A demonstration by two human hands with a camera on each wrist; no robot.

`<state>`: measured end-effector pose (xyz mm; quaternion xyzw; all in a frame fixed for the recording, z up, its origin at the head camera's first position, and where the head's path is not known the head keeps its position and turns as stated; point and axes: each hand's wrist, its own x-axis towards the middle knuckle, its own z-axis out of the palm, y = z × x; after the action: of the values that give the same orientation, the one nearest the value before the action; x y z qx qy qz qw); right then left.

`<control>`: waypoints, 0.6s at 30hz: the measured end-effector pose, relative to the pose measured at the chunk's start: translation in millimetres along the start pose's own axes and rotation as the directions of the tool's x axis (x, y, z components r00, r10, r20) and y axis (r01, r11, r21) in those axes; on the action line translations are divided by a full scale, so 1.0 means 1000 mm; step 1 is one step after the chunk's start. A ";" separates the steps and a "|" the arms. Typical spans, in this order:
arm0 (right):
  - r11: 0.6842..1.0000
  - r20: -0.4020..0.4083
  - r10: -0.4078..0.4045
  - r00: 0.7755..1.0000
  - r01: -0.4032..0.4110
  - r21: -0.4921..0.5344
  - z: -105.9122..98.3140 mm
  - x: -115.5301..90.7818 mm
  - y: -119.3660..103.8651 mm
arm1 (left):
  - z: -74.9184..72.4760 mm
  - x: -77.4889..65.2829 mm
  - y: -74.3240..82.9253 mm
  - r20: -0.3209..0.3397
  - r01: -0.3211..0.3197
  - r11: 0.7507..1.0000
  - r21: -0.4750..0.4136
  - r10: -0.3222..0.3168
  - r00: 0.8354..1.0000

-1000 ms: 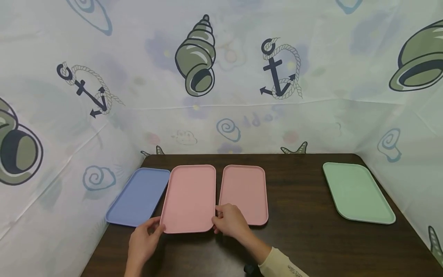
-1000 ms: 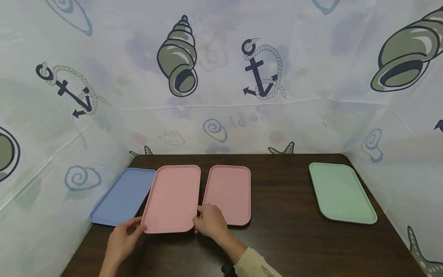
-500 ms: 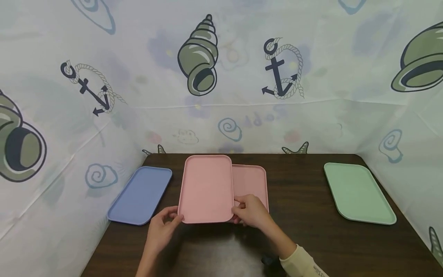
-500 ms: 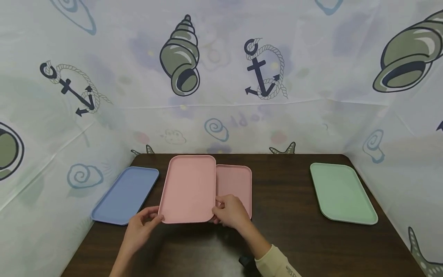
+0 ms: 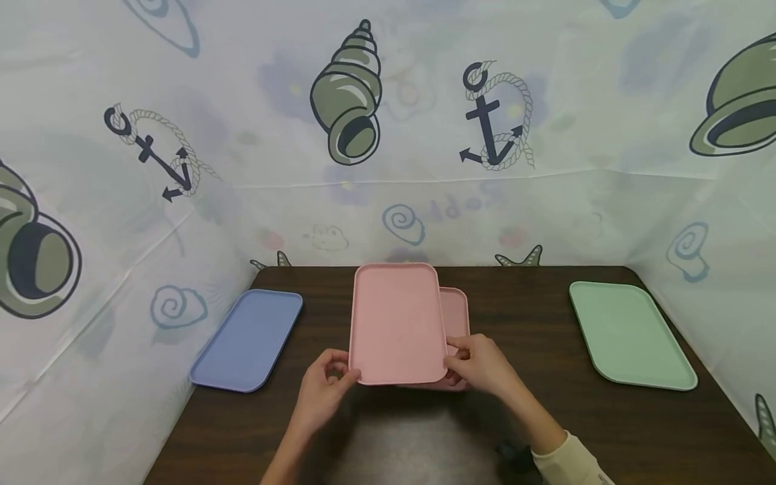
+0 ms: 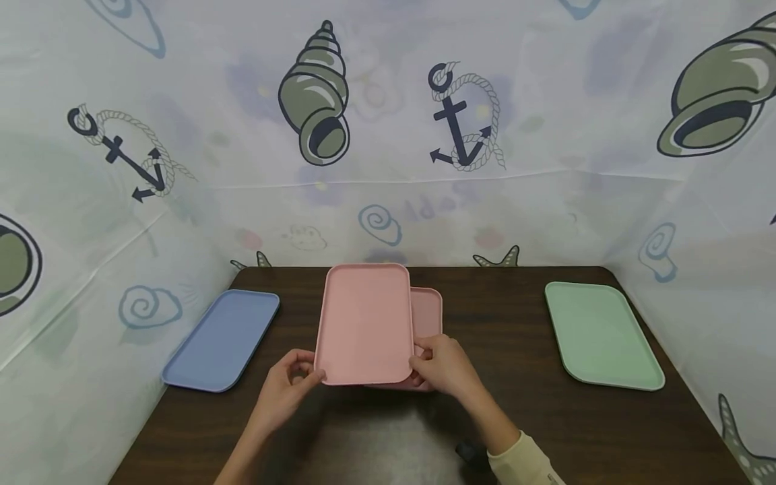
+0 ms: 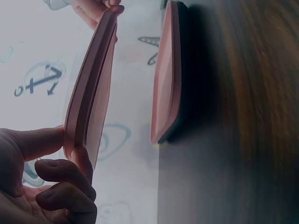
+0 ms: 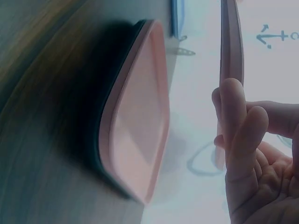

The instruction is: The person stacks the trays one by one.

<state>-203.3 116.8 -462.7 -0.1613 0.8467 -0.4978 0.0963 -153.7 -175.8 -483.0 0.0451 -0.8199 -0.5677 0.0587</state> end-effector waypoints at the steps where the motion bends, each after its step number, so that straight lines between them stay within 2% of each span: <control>1: 1.000 0.000 0.000 1.000 0.000 0.002 -0.003 -0.001 0.002 | 0.003 0.001 0.001 0.007 -0.009 1.000 0.000 0.009 1.000; 8: 1.000 -0.017 0.022 1.000 -0.023 -0.016 -0.020 -0.007 0.014 | 0.021 0.008 0.003 0.061 -0.054 0.998 0.018 0.053 0.997; 14: 0.998 -0.029 0.068 0.997 -0.068 0.010 -0.024 -0.011 0.025 | 0.036 0.015 -0.004 0.093 -0.094 0.992 0.088 0.086 0.992; 18: 0.994 -0.053 0.109 0.993 -0.109 0.006 -0.024 -0.012 0.031 | 0.044 0.020 -0.011 0.099 -0.128 0.979 0.161 0.113 0.989</control>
<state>-204.9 154.7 -478.5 -0.1014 0.8558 -0.4971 0.1012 -180.3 -141.8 -507.8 -0.0255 -0.8677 -0.4937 0.0525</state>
